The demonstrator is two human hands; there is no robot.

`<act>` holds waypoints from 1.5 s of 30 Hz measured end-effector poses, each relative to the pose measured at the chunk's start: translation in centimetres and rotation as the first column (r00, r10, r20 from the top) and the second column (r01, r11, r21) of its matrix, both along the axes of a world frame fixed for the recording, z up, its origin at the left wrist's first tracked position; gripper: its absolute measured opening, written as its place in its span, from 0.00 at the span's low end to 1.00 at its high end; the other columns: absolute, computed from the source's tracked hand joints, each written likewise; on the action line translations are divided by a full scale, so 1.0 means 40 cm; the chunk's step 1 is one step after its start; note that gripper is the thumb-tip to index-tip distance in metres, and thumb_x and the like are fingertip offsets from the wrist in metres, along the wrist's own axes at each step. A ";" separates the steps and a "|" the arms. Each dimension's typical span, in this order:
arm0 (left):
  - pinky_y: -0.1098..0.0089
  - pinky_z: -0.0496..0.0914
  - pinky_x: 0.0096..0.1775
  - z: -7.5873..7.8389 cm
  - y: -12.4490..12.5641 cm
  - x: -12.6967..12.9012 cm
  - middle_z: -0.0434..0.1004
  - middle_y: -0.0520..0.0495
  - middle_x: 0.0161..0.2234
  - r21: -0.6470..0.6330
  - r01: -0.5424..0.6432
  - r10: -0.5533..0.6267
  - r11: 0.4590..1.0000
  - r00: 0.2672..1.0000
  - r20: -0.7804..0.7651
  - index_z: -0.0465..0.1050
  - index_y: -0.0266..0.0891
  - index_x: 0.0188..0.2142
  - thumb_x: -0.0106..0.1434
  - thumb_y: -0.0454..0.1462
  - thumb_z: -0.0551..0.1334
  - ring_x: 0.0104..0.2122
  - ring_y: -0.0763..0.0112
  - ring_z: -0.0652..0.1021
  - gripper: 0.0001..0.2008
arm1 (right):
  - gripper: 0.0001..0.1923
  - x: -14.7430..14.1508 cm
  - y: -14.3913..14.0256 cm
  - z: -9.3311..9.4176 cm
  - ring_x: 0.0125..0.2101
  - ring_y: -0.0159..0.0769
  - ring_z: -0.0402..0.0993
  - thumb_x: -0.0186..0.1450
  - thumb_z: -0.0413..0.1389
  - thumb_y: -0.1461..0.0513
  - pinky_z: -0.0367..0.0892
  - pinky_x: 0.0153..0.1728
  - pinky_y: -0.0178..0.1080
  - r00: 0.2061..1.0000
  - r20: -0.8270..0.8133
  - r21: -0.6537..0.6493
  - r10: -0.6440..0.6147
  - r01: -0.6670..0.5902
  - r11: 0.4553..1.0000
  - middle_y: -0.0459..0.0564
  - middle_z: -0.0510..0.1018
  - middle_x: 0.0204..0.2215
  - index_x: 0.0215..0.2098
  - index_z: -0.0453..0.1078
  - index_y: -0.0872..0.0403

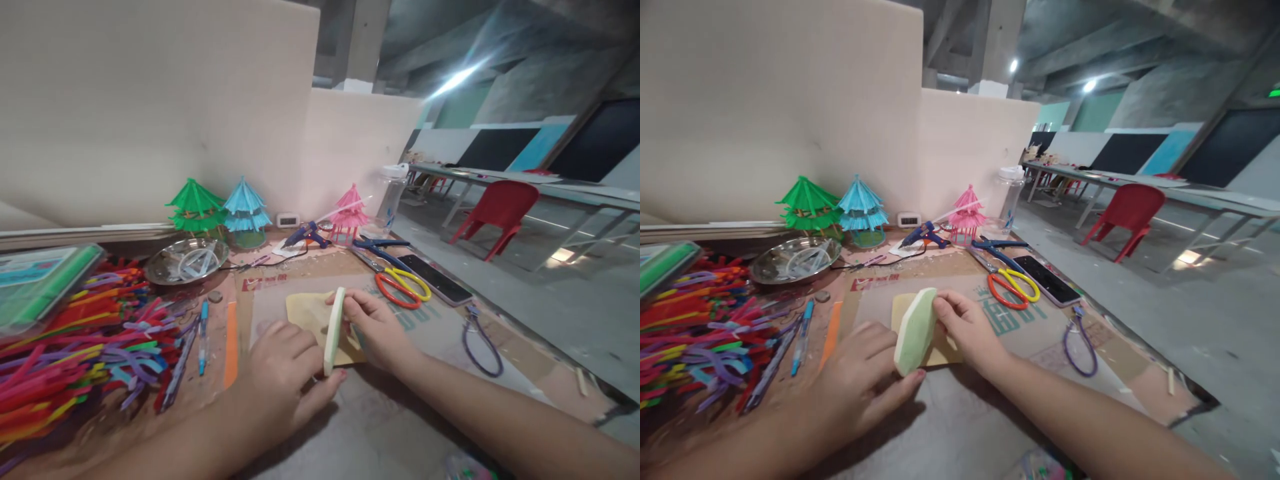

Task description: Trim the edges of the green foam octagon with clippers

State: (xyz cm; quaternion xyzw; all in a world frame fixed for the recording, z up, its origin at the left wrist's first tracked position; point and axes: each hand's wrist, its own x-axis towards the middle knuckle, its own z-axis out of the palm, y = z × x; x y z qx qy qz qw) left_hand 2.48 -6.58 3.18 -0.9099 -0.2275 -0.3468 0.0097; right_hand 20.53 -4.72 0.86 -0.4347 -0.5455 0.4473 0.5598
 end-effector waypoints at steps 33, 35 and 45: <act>0.55 0.63 0.52 -0.076 0.125 -0.026 0.72 0.41 0.47 -0.263 -0.214 0.141 0.941 0.952 -0.270 0.69 0.37 0.44 0.60 0.38 0.56 0.50 0.57 0.70 0.13 | 0.29 0.011 0.009 -0.014 0.36 0.49 0.73 0.59 0.48 0.59 0.67 0.39 0.48 0.625 0.756 0.205 -0.195 0.057 0.977 0.60 0.74 0.41 0.58 0.55 0.58; 0.54 0.63 0.51 -0.075 0.124 -0.026 0.73 0.42 0.46 -0.221 -0.209 0.137 0.953 0.943 -0.303 0.70 0.37 0.43 0.61 0.39 0.55 0.49 0.57 0.70 0.12 | 0.32 0.009 -0.003 -0.003 0.32 0.47 0.74 0.60 0.47 0.59 0.67 0.37 0.47 0.594 0.792 0.153 -0.141 0.031 0.988 0.58 0.75 0.38 0.62 0.50 0.58; 0.57 0.63 0.50 -0.082 0.121 -0.022 0.72 0.42 0.43 -0.193 -0.197 0.131 0.961 0.942 -0.310 0.70 0.35 0.39 0.61 0.37 0.54 0.48 0.60 0.70 0.10 | 0.32 -0.013 -0.004 0.010 0.18 0.40 0.66 0.61 0.50 0.59 0.62 0.26 0.39 0.521 0.844 0.168 -0.125 -0.037 0.985 0.51 0.74 0.19 0.62 0.54 0.57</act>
